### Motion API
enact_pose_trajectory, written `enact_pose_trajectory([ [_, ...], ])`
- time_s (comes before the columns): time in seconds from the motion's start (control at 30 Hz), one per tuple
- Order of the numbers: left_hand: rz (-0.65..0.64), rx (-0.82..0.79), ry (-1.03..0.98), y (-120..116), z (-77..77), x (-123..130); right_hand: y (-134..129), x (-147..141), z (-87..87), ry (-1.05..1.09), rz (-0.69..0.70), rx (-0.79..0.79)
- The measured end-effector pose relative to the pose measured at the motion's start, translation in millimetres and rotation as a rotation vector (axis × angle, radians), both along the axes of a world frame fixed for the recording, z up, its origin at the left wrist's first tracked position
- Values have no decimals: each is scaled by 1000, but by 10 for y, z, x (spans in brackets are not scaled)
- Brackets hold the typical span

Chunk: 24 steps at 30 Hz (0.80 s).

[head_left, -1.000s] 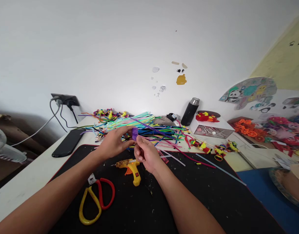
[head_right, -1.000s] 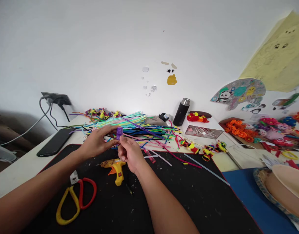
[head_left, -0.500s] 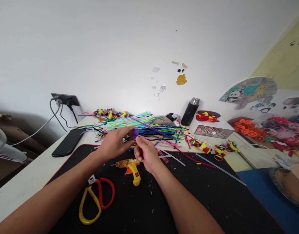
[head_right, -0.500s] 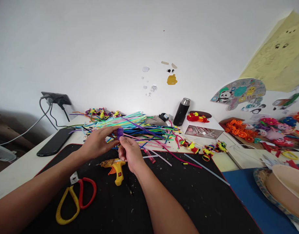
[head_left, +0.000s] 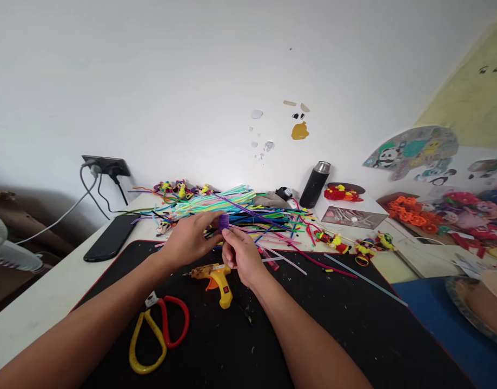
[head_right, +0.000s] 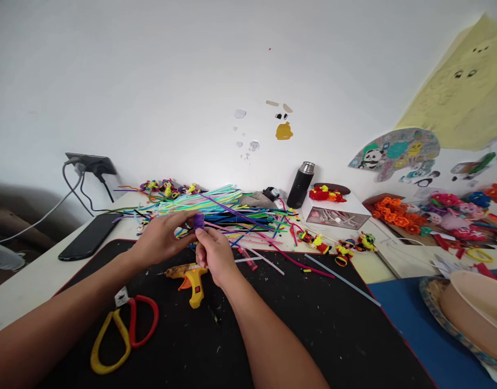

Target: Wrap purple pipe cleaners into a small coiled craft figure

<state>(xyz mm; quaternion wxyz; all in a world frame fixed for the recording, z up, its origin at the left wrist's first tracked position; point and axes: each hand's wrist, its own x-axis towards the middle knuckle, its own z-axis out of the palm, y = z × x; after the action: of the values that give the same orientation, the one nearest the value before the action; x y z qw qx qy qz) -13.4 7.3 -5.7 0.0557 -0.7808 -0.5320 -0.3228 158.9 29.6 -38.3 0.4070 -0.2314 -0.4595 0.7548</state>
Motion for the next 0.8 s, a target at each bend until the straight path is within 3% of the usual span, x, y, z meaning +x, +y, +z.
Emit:
enact_pose_trajectory([
  [0.37, -22, -152, -177, -8, 2, 18, 9, 39, 81, 33, 35, -50],
  [0.53, -73, -324, -214, 80, 173, -139, -1, 73, 160, 41, 34, -47],
  [0.7, 200, -311, -328, 304, 443, -712, -7, 99, 210, 17, 34, -35],
  [0.8, 516, -388, -100, 286, 486, -1194, -11, 104, 216, 14, 38, -34],
])
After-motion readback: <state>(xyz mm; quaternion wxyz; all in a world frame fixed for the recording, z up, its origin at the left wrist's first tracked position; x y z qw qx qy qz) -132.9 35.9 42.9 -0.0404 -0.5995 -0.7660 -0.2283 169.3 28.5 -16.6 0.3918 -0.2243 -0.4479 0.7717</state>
